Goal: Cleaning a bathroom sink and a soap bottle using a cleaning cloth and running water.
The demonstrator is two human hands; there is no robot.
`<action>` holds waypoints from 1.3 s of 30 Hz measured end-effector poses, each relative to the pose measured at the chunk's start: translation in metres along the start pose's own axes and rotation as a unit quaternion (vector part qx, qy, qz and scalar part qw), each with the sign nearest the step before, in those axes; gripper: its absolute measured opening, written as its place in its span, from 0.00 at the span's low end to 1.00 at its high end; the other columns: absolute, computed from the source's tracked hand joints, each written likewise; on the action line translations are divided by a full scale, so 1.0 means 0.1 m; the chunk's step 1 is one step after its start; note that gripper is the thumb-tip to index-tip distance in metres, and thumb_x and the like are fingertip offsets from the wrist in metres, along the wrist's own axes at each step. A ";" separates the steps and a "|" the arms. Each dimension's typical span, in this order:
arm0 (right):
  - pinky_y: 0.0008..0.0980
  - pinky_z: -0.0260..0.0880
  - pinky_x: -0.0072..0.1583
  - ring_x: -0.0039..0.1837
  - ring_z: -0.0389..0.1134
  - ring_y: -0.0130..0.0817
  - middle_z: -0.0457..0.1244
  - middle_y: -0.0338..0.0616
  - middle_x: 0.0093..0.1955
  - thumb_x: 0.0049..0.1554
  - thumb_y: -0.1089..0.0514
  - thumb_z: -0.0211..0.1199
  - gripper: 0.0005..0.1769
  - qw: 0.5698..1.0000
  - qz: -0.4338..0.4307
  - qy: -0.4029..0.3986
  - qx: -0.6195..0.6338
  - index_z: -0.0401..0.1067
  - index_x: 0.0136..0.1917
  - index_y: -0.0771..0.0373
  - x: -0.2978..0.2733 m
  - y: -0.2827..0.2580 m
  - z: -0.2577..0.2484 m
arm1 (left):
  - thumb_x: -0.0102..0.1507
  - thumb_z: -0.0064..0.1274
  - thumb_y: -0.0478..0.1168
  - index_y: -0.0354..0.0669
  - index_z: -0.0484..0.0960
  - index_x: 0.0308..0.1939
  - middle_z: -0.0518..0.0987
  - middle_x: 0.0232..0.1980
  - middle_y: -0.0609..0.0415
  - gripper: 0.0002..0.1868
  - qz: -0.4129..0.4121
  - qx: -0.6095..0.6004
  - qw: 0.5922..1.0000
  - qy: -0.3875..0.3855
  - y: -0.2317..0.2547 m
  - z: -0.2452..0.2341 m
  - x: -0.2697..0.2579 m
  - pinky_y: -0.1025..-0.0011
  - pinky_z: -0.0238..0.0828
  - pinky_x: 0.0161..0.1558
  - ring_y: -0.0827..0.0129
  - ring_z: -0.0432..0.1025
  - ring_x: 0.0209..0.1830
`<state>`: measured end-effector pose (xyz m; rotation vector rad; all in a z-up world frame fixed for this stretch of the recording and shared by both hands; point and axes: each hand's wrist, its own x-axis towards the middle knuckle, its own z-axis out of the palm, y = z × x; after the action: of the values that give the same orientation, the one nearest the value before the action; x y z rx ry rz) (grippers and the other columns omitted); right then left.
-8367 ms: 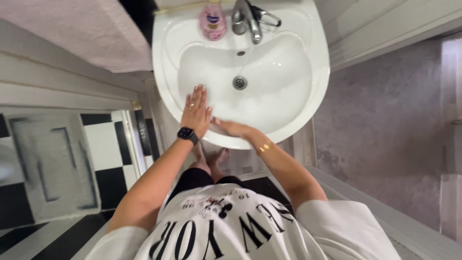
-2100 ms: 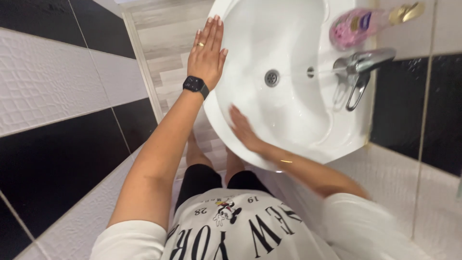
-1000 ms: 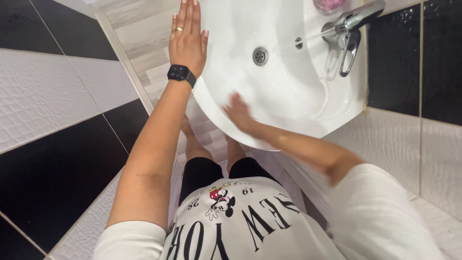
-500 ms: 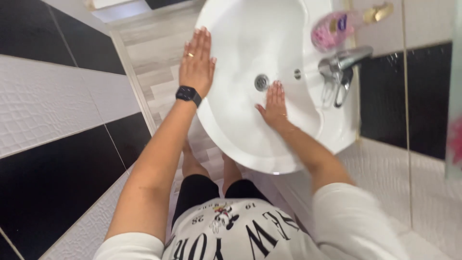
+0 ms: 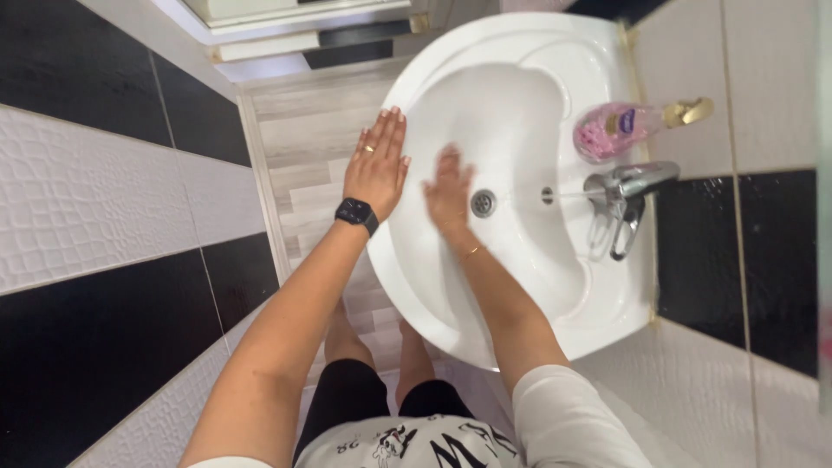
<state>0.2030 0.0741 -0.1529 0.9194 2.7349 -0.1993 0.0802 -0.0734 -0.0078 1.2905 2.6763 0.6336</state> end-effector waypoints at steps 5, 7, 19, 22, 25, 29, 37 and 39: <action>0.57 0.26 0.81 0.87 0.29 0.50 0.32 0.57 0.88 0.68 0.43 0.44 0.41 0.962 -0.230 -0.005 0.144 0.38 0.84 0.68 -1.01 0.39 0.26 | 0.73 0.42 0.45 0.41 0.50 0.81 0.50 0.84 0.51 0.35 0.005 0.016 1.000 -0.010 0.00 0.01 -0.02 0.58 0.41 0.81 0.63 0.44 0.84; 0.55 0.27 0.80 0.87 0.29 0.49 0.32 0.56 0.87 0.65 0.40 0.46 0.44 0.968 -0.217 -0.109 0.071 0.40 0.83 0.67 -1.30 0.79 0.01 | 0.73 0.42 0.45 0.41 0.50 0.81 0.49 0.84 0.52 0.35 0.005 0.011 1.000 -0.018 0.01 0.00 0.00 0.58 0.41 0.81 0.63 0.43 0.84; 0.51 0.33 0.80 0.84 0.39 0.52 0.41 0.58 0.85 0.68 0.44 0.38 0.39 0.794 -0.147 0.071 -0.585 0.45 0.81 0.74 0.10 1.39 -0.89 | 0.73 0.42 0.45 0.42 0.48 0.82 0.49 0.85 0.53 0.35 -0.010 0.019 1.000 -0.015 -0.01 0.04 -0.03 0.59 0.41 0.81 0.65 0.42 0.84; 0.52 0.32 0.80 0.84 0.39 0.52 0.41 0.57 0.85 0.67 0.43 0.38 0.40 0.813 -0.110 0.063 -0.569 0.44 0.82 0.72 0.32 1.32 -0.81 | 0.73 0.42 0.45 0.42 0.49 0.82 0.49 0.85 0.53 0.35 0.000 0.023 1.000 -0.007 -0.03 0.03 0.01 0.58 0.41 0.81 0.64 0.42 0.84; 0.53 0.31 0.79 0.84 0.36 0.52 0.39 0.55 0.85 0.65 0.44 0.40 0.39 0.803 -0.182 0.019 -0.567 0.44 0.82 0.70 -0.16 1.57 -0.56 | 0.73 0.42 0.45 0.42 0.49 0.81 0.49 0.84 0.53 0.35 0.003 0.018 1.000 -0.016 -0.01 -0.01 -0.02 0.58 0.42 0.81 0.64 0.43 0.84; 0.51 0.28 0.80 0.85 0.32 0.48 0.36 0.50 0.86 0.65 0.44 0.42 0.39 0.789 -0.282 -0.027 -0.545 0.42 0.81 0.67 -0.50 1.96 -0.29 | 0.72 0.43 0.44 0.41 0.51 0.81 0.50 0.84 0.52 0.35 -0.005 0.005 1.000 -0.009 0.01 0.00 0.01 0.59 0.42 0.81 0.63 0.43 0.84; 0.53 0.34 0.79 0.84 0.39 0.52 0.41 0.55 0.85 0.67 0.40 0.37 0.41 0.821 -0.105 0.050 -0.558 0.44 0.82 0.71 0.48 1.34 -0.65 | 0.72 0.44 0.42 0.40 0.51 0.81 0.51 0.84 0.51 0.35 0.009 -0.002 1.000 0.006 0.02 -0.03 0.01 0.58 0.43 0.80 0.63 0.44 0.84; 0.54 0.34 0.79 0.83 0.39 0.52 0.40 0.55 0.85 0.67 0.40 0.37 0.41 0.839 -0.141 0.038 -0.524 0.44 0.82 0.71 0.36 1.47 -0.35 | 0.71 0.45 0.42 0.40 0.51 0.81 0.51 0.84 0.50 0.35 0.019 -0.001 1.000 -0.002 0.01 -0.05 0.01 0.58 0.44 0.80 0.62 0.45 0.84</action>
<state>0.2581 0.2178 -0.1366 0.1932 2.4068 1.1836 0.0786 -0.0734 -0.0029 1.3432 2.6530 0.6367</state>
